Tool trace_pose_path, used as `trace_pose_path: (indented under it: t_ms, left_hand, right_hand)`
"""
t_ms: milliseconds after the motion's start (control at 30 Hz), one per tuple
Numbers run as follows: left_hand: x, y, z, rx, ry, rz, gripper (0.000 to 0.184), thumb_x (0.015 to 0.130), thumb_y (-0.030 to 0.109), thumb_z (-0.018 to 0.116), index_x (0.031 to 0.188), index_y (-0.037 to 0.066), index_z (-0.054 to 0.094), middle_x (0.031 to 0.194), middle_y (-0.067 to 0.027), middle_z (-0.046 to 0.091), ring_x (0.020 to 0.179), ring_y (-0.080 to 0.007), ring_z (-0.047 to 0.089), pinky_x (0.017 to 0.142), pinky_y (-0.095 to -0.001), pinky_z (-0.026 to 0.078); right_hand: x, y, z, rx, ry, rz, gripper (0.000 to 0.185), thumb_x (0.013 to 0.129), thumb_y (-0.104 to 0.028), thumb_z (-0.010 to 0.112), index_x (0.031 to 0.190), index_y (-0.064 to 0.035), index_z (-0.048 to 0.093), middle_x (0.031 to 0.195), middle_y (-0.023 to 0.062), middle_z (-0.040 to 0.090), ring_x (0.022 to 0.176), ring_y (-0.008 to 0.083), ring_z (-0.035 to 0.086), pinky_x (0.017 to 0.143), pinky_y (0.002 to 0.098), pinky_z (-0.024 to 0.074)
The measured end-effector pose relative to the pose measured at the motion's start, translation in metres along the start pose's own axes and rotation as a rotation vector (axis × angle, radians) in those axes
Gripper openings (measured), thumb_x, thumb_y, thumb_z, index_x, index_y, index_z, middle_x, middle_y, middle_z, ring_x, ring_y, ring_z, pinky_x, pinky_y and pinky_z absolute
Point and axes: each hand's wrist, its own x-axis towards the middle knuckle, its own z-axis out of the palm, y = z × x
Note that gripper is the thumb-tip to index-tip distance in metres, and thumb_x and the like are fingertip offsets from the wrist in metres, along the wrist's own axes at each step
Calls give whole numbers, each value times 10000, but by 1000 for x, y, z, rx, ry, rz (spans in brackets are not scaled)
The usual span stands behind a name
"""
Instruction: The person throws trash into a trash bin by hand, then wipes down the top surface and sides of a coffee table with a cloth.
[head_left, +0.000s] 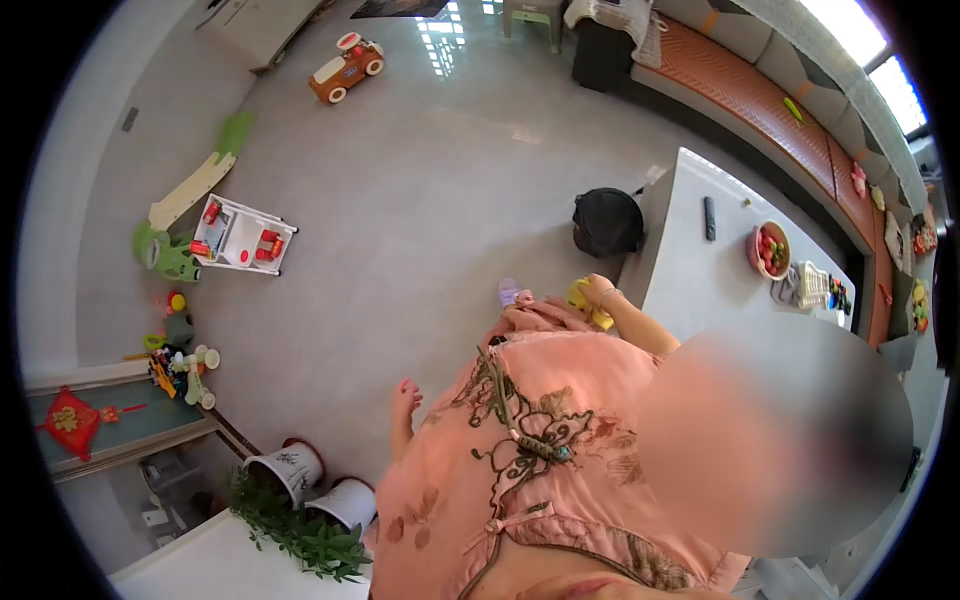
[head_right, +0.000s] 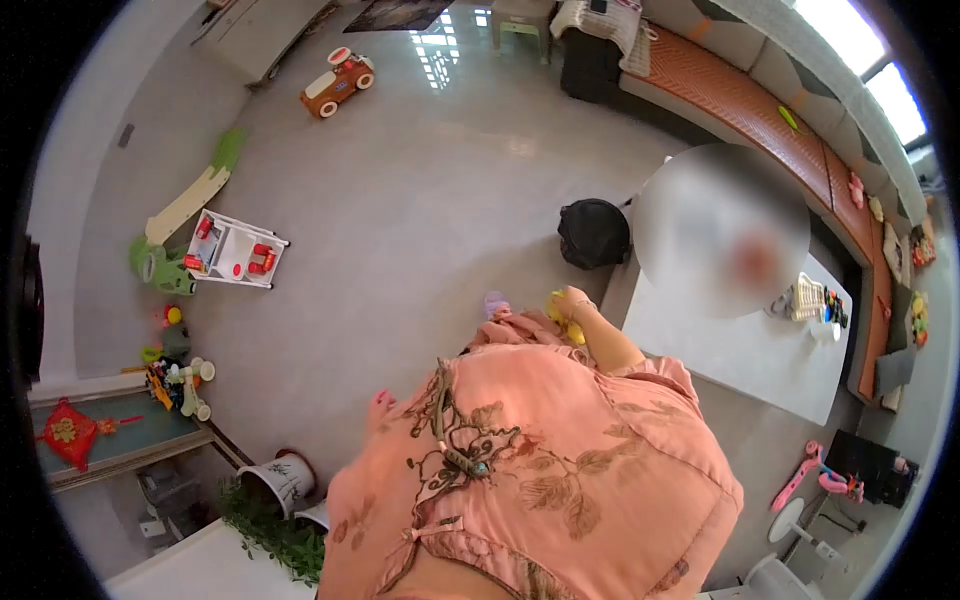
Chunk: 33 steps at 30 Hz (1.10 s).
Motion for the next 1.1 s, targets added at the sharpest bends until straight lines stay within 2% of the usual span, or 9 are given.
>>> trace_pose_path:
  t_ms: [333,400,500,767,867,967,1033,1067,1100]
  left_hand:
    - [47,144,-19,-122,163,-24,471,908,249,566,1344,103,465,1005,-86,638,747,-173,646,596,-294,508]
    - [64,145,-10,-119,98,-38,466,904,261,569,1323,75,485,961,-81,640,732,-171,640,584,-293,508]
    - [93,140,0,-100,74,-46,491,893,295,577,1305,39,503,906,-91,646,725,-176,634,594,-304,515]
    - [234,106,-6,168,135,-73,412,874,329,575,1115,-2,617,922,-159,677,785,-246,654,698,-357,533]
    - [293,179,-27,29,114,-161,379,882,325,563,1065,-1,623,902,-157,675,753,-247,652,672,-369,531]
    - [343,243,-41,-150,79,-344,344,894,320,545,990,2,631,872,-153,671,703,-247,649,633,-386,528]
    - [325,355,-86,-389,-394,131,336,916,333,501,882,22,624,781,-133,659,617,-249,628,565,-406,509]
    - [383,374,-67,-143,-23,333,355,917,343,477,820,37,627,676,-114,635,564,-238,612,540,-395,496]
    - [436,438,-64,457,-35,122,331,902,325,487,769,54,623,605,-107,613,532,-233,600,521,-392,487]
  right_hand:
    - [156,-122,-87,-69,-59,-117,470,856,-397,551,1068,18,616,966,231,674,866,356,674,768,424,530]
    - [170,-135,-100,49,-182,31,484,853,-402,554,1056,34,613,956,243,669,887,369,666,789,435,522]
    - [208,-119,-98,-60,-118,-140,555,838,-465,561,1077,33,613,1070,270,634,1043,400,605,893,448,476]
    - [338,-82,-124,-350,-313,-58,569,835,-472,555,1142,4,612,1140,247,626,1115,387,577,940,444,458]
    - [426,-45,-116,-395,-346,-60,551,837,-460,558,1130,4,614,1127,253,626,1103,396,580,928,447,465]
    - [410,-142,-214,-281,-241,-4,540,835,-453,562,1110,8,618,1106,258,630,1082,404,585,907,450,473]
    - [403,-204,-269,-198,-153,-5,532,833,-448,566,1097,11,621,1091,261,633,1068,410,588,894,452,478]
    - [417,-214,-283,-198,-154,6,532,833,-448,566,1097,11,621,1091,261,633,1068,410,588,894,452,478]
    - [430,-218,-294,-145,-16,-32,519,831,-436,567,1078,17,621,1076,269,630,1042,421,590,875,459,482]
